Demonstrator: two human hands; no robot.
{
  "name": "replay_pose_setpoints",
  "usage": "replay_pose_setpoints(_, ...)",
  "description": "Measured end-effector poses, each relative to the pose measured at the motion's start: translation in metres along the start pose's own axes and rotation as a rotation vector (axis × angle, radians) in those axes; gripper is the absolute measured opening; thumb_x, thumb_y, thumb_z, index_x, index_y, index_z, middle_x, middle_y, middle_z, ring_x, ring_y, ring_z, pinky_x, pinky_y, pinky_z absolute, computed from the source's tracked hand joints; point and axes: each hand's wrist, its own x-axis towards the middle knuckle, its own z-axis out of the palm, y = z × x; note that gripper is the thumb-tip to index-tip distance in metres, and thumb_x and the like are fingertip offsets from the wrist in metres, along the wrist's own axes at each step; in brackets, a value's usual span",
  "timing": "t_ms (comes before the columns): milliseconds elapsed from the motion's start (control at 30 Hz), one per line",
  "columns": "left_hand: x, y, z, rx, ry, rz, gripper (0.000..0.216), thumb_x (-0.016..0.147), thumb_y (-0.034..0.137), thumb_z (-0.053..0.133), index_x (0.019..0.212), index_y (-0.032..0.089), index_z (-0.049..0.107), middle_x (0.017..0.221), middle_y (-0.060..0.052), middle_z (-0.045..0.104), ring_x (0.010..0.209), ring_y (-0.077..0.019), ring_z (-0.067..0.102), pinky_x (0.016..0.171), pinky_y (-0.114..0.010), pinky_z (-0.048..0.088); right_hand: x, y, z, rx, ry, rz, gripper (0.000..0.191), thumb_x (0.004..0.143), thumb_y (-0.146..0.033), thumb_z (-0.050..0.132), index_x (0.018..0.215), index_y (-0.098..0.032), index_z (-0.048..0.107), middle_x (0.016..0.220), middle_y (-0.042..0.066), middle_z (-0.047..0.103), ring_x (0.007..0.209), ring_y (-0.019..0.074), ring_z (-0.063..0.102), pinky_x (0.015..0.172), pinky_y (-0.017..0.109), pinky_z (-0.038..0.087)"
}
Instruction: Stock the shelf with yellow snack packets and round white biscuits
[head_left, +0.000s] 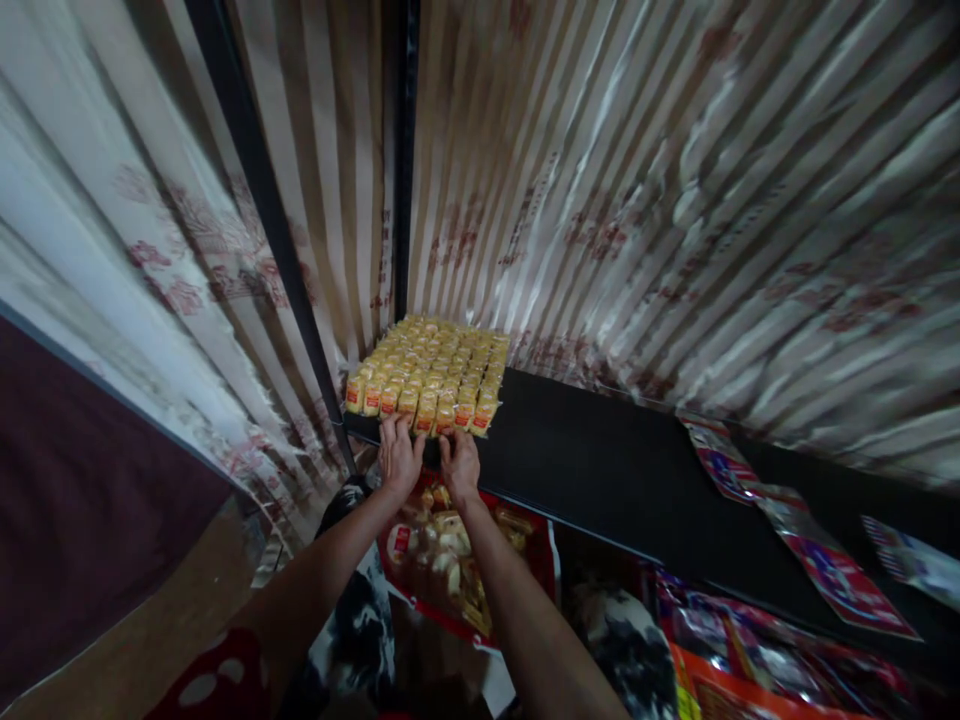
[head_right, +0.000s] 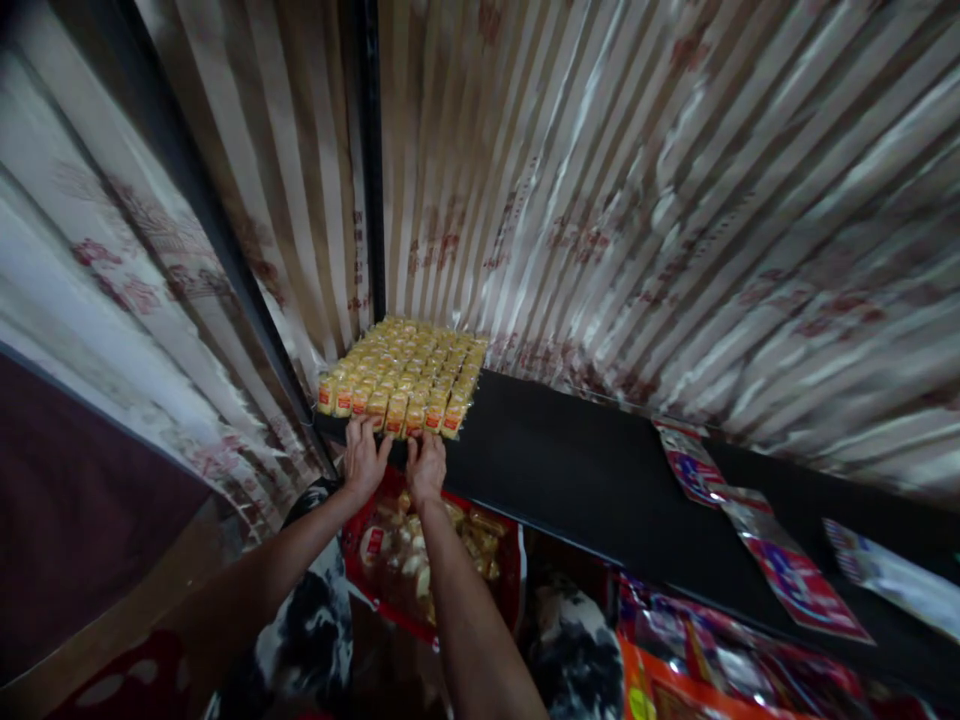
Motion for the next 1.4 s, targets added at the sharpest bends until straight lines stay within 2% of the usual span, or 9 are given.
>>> replay_pose_setpoints(133, 0.016, -0.006, 0.005, 0.006, -0.034, -0.043, 0.021, 0.085, 0.028, 0.052, 0.103, 0.017, 0.052, 0.105, -0.009, 0.047, 0.107, -0.0241, 0.047, 0.095, -0.041, 0.043, 0.005, -0.005, 0.003, -0.074, 0.0, 0.045, 0.022, 0.087, -0.032, 0.039, 0.088, -0.019, 0.057, 0.086, 0.007, 0.062, 0.082, 0.0199, 0.057, 0.077, 0.031, 0.043)
replay_pose_setpoints(367, 0.025, -0.011, 0.009, 0.083, -0.109, 0.027, 0.019, 0.083, 0.029, 0.058, 0.097, 0.018, 0.051, 0.101, -0.007, 0.047, 0.104, -0.0221, 0.048, 0.092, -0.038, 0.046, 0.009, -0.017, 0.004, -0.248, 0.025, 0.098, 0.025, 0.09, -0.037, 0.038, 0.085, -0.02, 0.057, 0.083, 0.006, 0.064, 0.076, 0.0185, 0.06, 0.066, 0.028, 0.04)
replay_pose_setpoints(500, 0.024, -0.014, 0.015, 0.134, -0.084, 0.053, 0.02, 0.082, 0.03, 0.059, 0.097, 0.018, 0.051, 0.1, -0.007, 0.047, 0.103, -0.0224, 0.049, 0.091, -0.037, 0.047, 0.011, -0.019, 0.003, -0.289, 0.004, 0.123, 0.025, 0.091, -0.038, 0.038, 0.088, -0.021, 0.057, 0.082, 0.004, 0.065, 0.07, 0.0166, 0.06, 0.061, 0.026, 0.036)
replay_pose_setpoints(733, 0.021, -0.022, 0.027, 0.093, 0.03, 0.094, 0.023, 0.08, 0.03, 0.062, 0.096, 0.017, 0.053, 0.099, -0.007, 0.049, 0.099, -0.0233, 0.051, 0.086, -0.036, 0.049, 0.011, -0.017, 0.008, -0.315, 0.003, 0.177, 0.028, 0.09, -0.04, 0.038, 0.088, -0.02, 0.058, 0.08, 0.001, 0.066, 0.066, 0.0143, 0.06, 0.058, 0.024, 0.033)
replay_pose_setpoints(900, 0.017, -0.023, 0.029, 0.063, 0.076, 0.121, 0.023, 0.082, 0.031, 0.059, 0.099, 0.017, 0.053, 0.101, -0.008, 0.05, 0.099, -0.0238, 0.051, 0.086, -0.037, 0.049, 0.008, -0.015, 0.007, -0.27, -0.002, 0.167, 0.03, 0.091, -0.041, 0.036, 0.088, -0.021, 0.058, 0.078, 0.001, 0.066, 0.067, 0.0144, 0.059, 0.059, 0.024, 0.034)
replay_pose_setpoints(1100, 0.017, -0.019, 0.022, 0.066, 0.024, 0.096, 0.02, 0.083, 0.03, 0.058, 0.098, 0.018, 0.053, 0.101, -0.007, 0.05, 0.1, -0.0228, 0.051, 0.087, -0.036, 0.048, 0.006, -0.014, 0.001, -0.182, -0.009, 0.124, 0.031, 0.091, -0.041, 0.034, 0.087, -0.021, 0.058, 0.082, 0.001, 0.067, 0.073, 0.0151, 0.061, 0.063, 0.024, 0.037)
replay_pose_setpoints(1267, 0.025, -0.015, 0.018, 0.127, -0.056, 0.07, 0.015, 0.082, 0.028, 0.058, 0.092, 0.018, 0.054, 0.096, -0.006, 0.051, 0.096, -0.0218, 0.051, 0.084, -0.034, 0.049, 0.012, -0.019, -0.002, -0.241, -0.043, 0.157, 0.029, 0.091, -0.039, 0.036, 0.086, -0.021, 0.059, 0.08, 0.002, 0.068, 0.07, 0.0149, 0.062, 0.06, 0.023, 0.036)
replay_pose_setpoints(1400, 0.029, -0.016, 0.018, 0.137, -0.051, 0.084, 0.014, 0.082, 0.028, 0.059, 0.09, 0.018, 0.054, 0.095, -0.006, 0.051, 0.095, -0.0215, 0.051, 0.084, -0.034, 0.049, 0.017, -0.024, -0.002, -0.291, -0.063, 0.193, 0.026, 0.092, -0.036, 0.038, 0.087, -0.021, 0.059, 0.08, 0.003, 0.068, 0.07, 0.0148, 0.063, 0.059, 0.023, 0.035)
